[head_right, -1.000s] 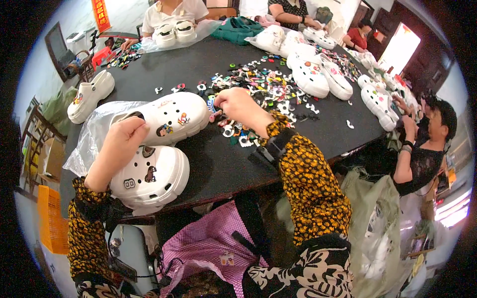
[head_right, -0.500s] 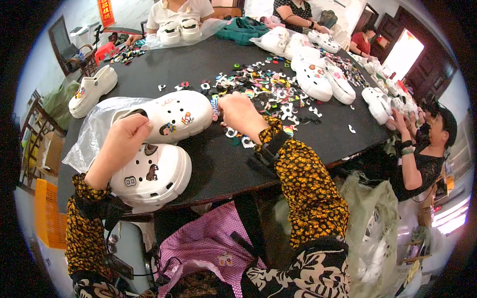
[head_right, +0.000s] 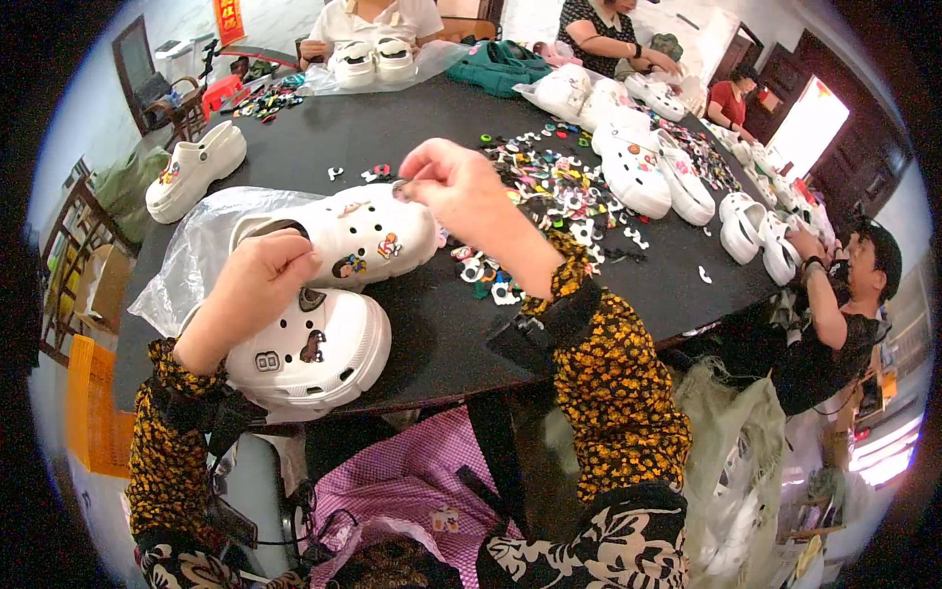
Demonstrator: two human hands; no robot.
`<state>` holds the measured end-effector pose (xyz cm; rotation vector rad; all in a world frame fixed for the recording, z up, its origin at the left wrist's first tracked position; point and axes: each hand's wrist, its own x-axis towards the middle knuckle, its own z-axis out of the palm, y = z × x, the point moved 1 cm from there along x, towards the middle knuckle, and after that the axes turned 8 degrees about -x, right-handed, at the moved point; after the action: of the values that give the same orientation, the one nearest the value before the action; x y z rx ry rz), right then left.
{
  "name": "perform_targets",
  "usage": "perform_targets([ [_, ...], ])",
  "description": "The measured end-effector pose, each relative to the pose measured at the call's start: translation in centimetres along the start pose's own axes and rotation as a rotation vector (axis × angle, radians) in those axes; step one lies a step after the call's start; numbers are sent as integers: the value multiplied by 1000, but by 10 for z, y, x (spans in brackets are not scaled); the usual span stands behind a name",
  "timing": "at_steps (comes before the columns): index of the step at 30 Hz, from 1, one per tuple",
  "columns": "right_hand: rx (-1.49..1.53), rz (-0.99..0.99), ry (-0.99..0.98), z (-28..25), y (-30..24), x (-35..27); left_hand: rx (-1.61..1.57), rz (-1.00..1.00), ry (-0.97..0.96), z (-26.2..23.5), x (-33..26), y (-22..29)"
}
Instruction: Manually inserting decorative charms into the holes of rubber clogs.
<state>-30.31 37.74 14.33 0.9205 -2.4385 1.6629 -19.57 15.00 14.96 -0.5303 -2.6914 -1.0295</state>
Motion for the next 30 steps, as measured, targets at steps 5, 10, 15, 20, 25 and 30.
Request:
perform_targets([
  [5, -117, -159, -57, 23, -8, -2, -23, 18, 2, 1, 1, 3],
  [10, -696, -501, 13, 24, -6, -4, -28, 55, 27, 0, 0, 0],
  [15, -744, -635, 62, 23, -6, -13, -19, 94, 23, 1, -2, -2],
  [20, -727, -521, 16, 23, -9, -13, -9, 97, 7, 1, -3, -1],
  [25, -815, -587, 93, 26, -12, -12, -14, 109, 0, 1, -3, -2],
  [30, -971, -671, 181, 27, -12, -14, -7, 91, -17, 0, -1, -1],
])
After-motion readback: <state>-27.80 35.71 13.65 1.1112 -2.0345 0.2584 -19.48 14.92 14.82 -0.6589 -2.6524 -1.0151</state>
